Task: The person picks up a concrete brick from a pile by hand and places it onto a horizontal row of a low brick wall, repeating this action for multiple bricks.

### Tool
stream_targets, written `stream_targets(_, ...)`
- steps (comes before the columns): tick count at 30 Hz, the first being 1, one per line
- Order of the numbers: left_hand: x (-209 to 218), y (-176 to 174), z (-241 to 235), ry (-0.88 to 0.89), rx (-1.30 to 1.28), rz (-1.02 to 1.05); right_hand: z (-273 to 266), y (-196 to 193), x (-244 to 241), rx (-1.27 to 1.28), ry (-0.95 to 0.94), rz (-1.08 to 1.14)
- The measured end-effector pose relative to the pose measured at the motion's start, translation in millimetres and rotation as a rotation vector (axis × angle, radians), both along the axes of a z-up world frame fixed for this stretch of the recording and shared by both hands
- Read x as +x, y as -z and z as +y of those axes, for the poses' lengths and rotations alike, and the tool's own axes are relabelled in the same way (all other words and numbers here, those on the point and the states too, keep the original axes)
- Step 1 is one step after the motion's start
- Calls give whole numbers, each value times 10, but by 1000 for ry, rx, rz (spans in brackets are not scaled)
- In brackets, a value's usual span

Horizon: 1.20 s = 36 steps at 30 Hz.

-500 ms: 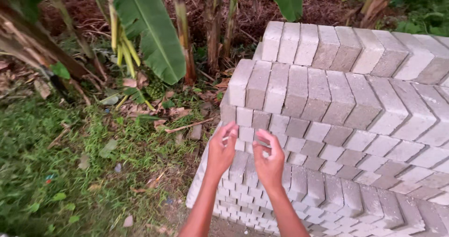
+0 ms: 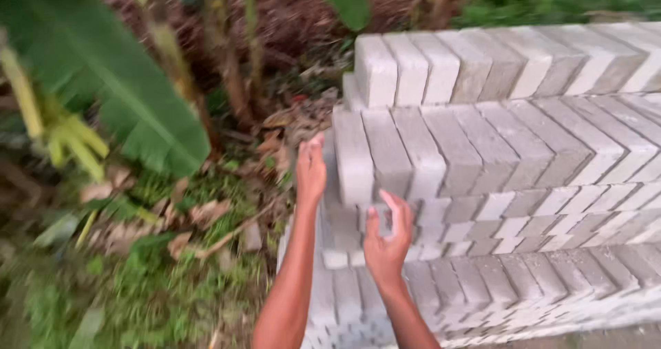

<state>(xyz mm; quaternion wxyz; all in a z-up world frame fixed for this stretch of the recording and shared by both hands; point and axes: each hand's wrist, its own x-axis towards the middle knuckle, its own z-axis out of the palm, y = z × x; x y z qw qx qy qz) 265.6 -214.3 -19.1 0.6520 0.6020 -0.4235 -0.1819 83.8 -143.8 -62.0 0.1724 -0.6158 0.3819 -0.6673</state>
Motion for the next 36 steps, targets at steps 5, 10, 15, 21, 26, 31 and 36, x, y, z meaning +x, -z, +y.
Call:
stream_targets(5,698,780,-1559,132,-39,-242,-137,-124,747,-54,319,43)
stream_targets(10,659,676,-1658,262,-15,-159,-373,-23,1056,-31,549,79)
stream_targets(15,575,616,-1735,275,93,-6,-572,-36,1188,158,600,-75)
stream_targets(21,444,394,-1360,241,132,33,-708,-6,1300,158,674,-103)
stream_targets(26,217,279,-922,187,75,54,-261,-159,1156,32,634,-164)
stream_targets(31,-248,-281,-110,104,20,-7,228,-324,615,71,444,-404)
stream_targets(36,-975,-660,692,-2,61,-91,689,-301,-213,211,202,-812)
